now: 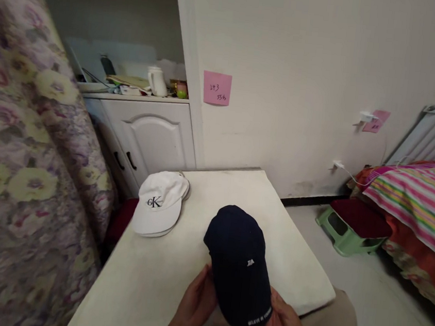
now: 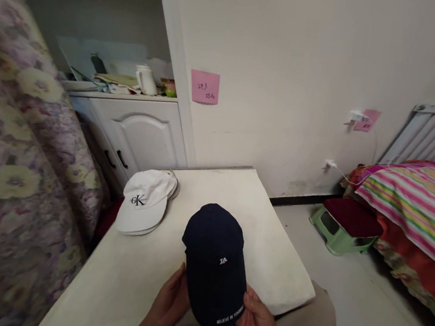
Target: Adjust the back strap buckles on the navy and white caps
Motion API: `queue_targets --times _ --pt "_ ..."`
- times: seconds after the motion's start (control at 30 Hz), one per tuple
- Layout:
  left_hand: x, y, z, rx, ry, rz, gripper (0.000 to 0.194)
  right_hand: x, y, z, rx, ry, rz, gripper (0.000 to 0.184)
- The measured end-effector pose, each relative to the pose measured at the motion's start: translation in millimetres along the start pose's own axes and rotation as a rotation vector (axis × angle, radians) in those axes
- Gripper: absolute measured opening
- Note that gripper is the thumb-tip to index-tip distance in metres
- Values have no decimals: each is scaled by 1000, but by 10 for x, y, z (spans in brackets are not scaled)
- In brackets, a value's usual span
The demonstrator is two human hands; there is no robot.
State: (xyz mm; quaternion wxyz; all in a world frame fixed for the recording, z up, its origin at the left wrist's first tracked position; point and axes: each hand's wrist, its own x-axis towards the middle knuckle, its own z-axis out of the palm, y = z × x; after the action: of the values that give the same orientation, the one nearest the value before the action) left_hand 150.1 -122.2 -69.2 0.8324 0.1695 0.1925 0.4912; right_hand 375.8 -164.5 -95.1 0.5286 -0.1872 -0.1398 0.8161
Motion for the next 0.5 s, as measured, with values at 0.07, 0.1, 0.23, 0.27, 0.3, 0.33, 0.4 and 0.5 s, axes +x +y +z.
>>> queue_targets --times 0.07,0.1,0.23,0.27,0.3,0.33,0.4,0.5 --pt "-32 -67 -10 -108 -24 -16 27 -8 41 -1 3 20 6 41" --pt "-47 -94 -4 -156 -33 -21 27 -13 61 10 -3 29 8 40" --pt "-103 -115 117 -155 35 39 24 -44 117 88 -24 13 31 41" --pt "-117 -101 161 -151 47 43 25 -55 123 103 -17 2 41 40" --pt "-130 -85 200 -155 48 32 26 -66 126 112 -7 -9 45 39" --pt "-144 -70 230 -166 38 15 28 -77 128 114 4 -16 44 37" --pt "-172 -52 253 -197 15 -12 34 -97 134 100 21 -14 37 34" --pt "-215 -75 214 -240 -31 14 36 -121 145 61 24 18 29 32"
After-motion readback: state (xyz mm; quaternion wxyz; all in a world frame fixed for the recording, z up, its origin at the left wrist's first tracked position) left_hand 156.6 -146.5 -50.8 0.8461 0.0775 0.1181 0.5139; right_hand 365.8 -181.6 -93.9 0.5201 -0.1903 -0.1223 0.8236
